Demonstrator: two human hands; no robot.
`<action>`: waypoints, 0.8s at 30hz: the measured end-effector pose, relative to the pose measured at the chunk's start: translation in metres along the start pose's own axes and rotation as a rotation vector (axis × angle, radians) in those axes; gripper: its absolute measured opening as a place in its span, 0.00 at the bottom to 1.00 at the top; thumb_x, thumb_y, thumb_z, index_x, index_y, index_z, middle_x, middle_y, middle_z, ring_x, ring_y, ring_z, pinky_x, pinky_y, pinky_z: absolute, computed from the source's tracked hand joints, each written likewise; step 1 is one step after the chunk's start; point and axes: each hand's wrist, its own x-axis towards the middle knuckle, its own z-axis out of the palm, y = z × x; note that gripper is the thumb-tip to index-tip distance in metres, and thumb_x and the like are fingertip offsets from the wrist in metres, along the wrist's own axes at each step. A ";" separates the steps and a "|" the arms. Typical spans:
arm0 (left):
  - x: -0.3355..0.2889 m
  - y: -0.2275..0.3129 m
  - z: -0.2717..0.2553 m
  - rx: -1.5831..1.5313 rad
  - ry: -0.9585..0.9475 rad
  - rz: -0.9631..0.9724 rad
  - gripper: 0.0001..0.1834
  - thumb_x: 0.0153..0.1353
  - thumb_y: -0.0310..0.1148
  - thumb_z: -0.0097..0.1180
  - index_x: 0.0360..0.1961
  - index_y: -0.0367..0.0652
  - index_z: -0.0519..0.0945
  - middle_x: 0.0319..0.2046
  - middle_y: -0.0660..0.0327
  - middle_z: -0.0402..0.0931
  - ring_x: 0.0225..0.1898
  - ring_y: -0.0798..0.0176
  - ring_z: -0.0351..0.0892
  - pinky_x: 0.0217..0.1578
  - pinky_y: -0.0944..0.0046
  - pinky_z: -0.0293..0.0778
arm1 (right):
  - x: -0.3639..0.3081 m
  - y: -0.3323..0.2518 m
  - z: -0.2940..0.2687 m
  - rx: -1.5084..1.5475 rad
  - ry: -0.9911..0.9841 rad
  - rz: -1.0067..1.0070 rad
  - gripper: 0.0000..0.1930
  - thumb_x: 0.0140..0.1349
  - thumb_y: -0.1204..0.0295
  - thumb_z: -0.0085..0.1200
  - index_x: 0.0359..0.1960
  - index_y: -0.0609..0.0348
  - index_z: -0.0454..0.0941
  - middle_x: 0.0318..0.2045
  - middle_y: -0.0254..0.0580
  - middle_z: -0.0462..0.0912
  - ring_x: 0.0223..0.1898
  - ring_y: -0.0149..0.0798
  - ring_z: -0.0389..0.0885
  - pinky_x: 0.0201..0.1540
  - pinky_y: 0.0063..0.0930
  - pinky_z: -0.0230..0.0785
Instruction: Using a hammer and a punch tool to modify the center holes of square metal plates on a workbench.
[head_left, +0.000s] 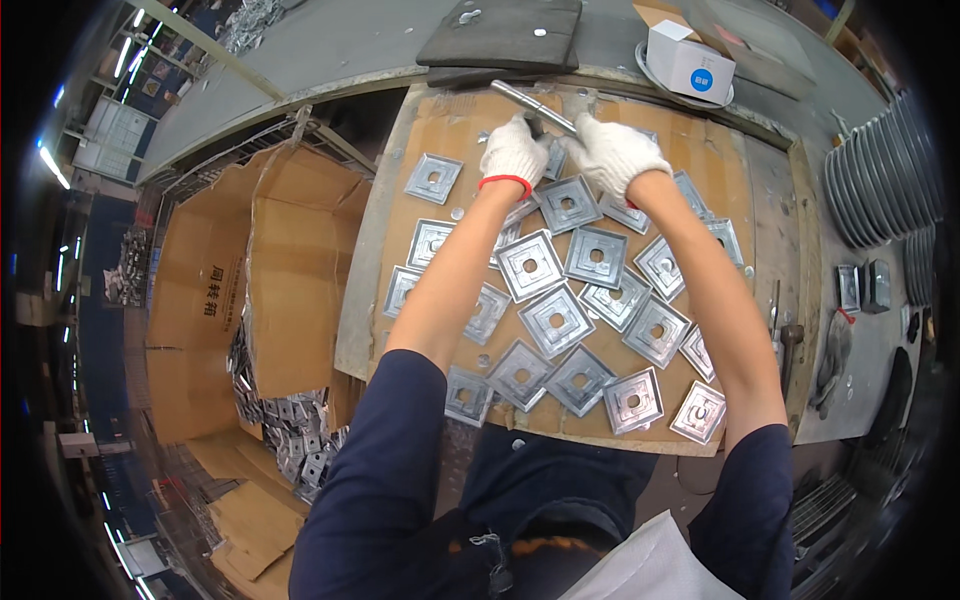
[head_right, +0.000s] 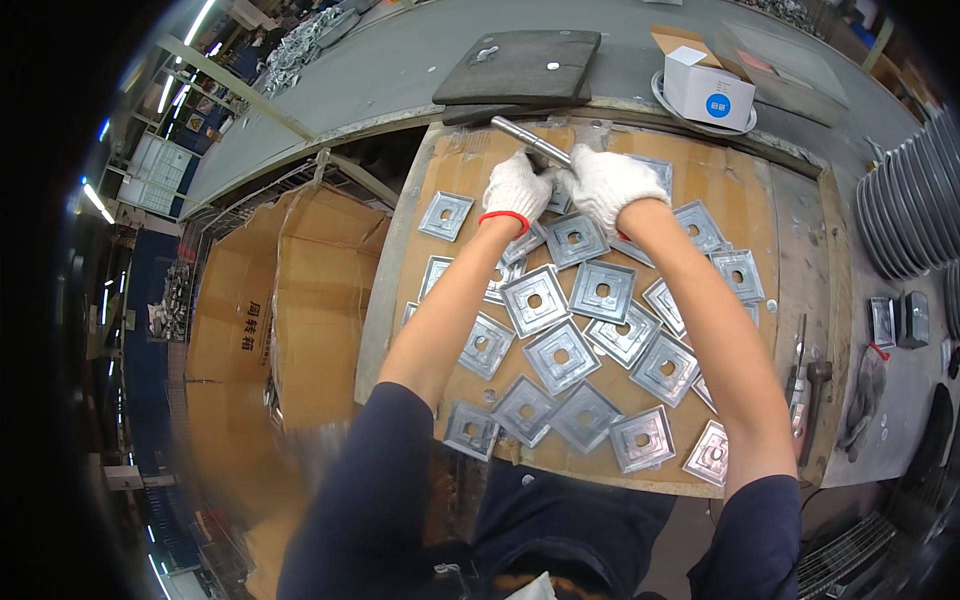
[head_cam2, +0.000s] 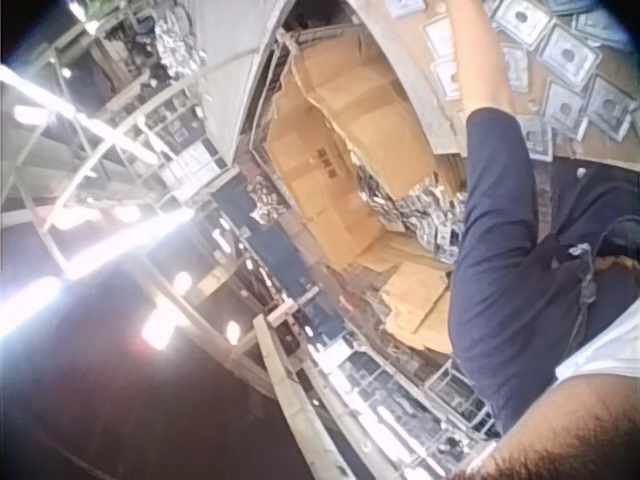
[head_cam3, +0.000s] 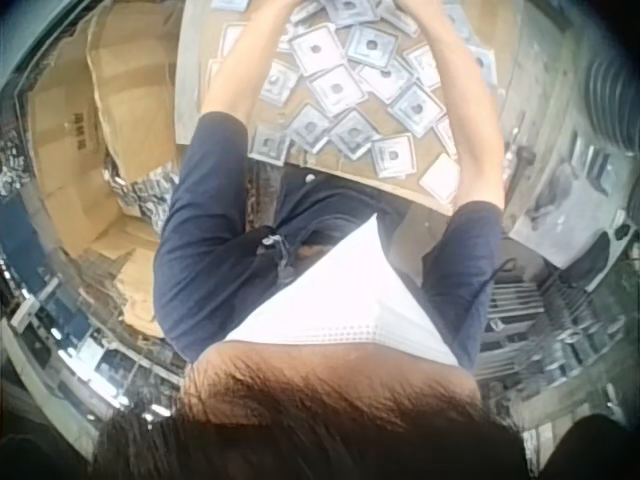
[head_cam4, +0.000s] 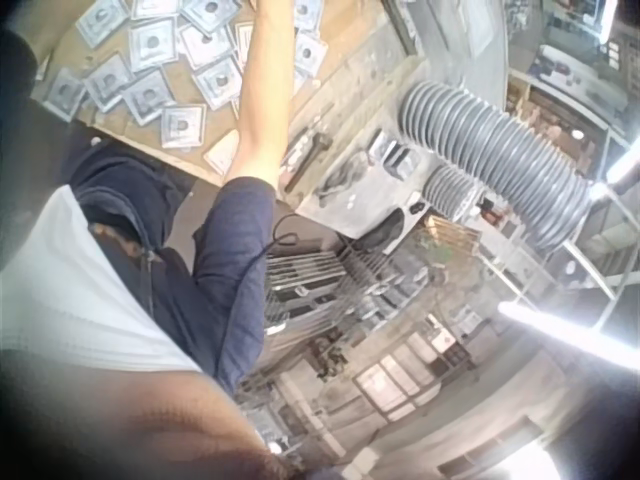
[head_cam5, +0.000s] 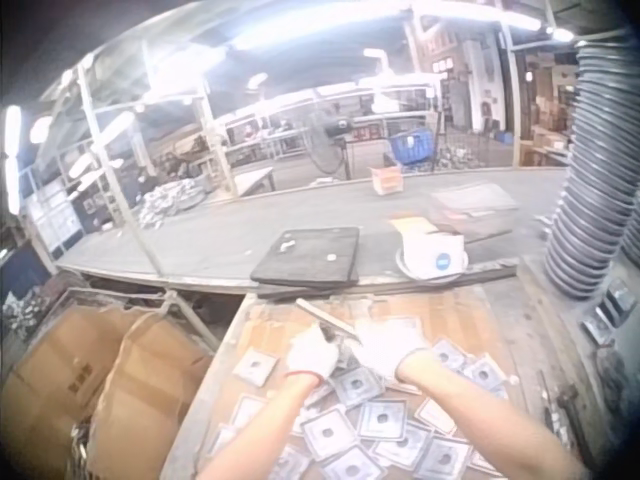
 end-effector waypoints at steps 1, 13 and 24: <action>0.001 -0.010 0.000 -0.018 0.035 0.025 0.23 0.64 0.48 0.65 0.52 0.42 0.85 0.46 0.44 0.89 0.51 0.40 0.89 0.55 0.47 0.82 | -0.004 -0.008 -0.011 0.002 0.032 0.016 0.28 0.78 0.44 0.45 0.55 0.59 0.77 0.42 0.65 0.89 0.48 0.69 0.87 0.52 0.59 0.79; 0.006 -0.013 -0.018 -0.230 0.049 0.096 0.23 0.59 0.46 0.67 0.46 0.37 0.87 0.36 0.51 0.91 0.44 0.53 0.91 0.50 0.58 0.82 | -0.086 0.029 0.055 0.071 0.040 0.248 0.26 0.78 0.45 0.46 0.48 0.60 0.76 0.36 0.68 0.87 0.43 0.72 0.86 0.47 0.62 0.78; -0.020 0.023 -0.051 -0.009 -0.104 0.311 0.23 0.63 0.44 0.70 0.56 0.48 0.85 0.44 0.51 0.90 0.49 0.47 0.90 0.52 0.53 0.82 | -0.017 0.022 0.024 0.078 0.048 0.215 0.24 0.76 0.50 0.47 0.51 0.63 0.78 0.41 0.67 0.89 0.47 0.69 0.88 0.54 0.59 0.79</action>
